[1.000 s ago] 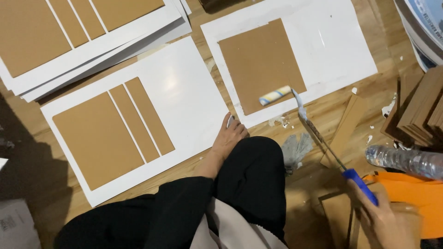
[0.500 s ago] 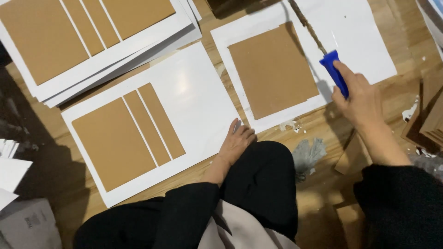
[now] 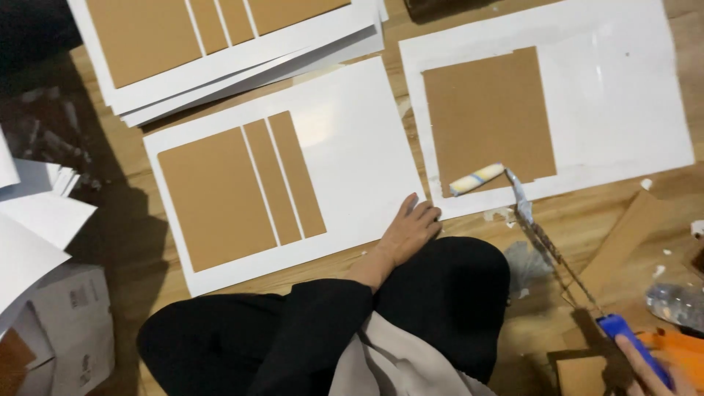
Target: Applying glue to cardboard strips using a roller and adhering them to a white backing sheet to create a structured folder or cover.
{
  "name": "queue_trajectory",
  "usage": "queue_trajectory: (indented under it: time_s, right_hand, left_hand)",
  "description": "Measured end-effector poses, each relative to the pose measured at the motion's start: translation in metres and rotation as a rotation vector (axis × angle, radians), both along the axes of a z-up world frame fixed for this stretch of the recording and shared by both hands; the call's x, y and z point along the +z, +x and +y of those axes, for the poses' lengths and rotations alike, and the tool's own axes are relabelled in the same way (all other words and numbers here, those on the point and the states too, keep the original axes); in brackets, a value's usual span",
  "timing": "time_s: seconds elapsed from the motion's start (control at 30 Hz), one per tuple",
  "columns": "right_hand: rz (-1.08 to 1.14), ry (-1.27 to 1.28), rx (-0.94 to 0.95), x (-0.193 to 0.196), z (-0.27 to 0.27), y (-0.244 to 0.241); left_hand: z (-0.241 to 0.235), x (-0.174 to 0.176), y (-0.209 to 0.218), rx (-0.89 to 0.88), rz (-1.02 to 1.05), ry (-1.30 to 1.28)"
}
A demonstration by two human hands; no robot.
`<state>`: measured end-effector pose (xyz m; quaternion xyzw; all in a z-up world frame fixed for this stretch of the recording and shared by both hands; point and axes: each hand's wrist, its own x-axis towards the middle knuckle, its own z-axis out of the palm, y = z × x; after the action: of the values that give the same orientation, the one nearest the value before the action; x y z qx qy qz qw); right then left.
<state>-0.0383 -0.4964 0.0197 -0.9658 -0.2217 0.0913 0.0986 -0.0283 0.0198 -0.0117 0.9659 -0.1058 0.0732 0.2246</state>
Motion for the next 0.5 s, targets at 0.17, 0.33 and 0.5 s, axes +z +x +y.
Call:
queue_trajectory:
  time_s: [0.17, 0.33, 0.5]
  right_hand:
    - [-0.022, 0.017, -0.006, 0.056, 0.040, 0.029]
    - [-0.417, 0.061, 0.030, 0.106, 0.208, 0.138]
    - [-0.484, 0.324, 0.187, 0.107, 0.327, 0.255]
  left_hand:
    - [-0.003, 0.020, 0.011, 0.114, -0.069, -0.206]
    - [-0.014, 0.030, 0.037, 0.428, 0.286, -0.479]
    - [-0.028, -0.005, 0.066, 0.947, 0.773, -1.028]
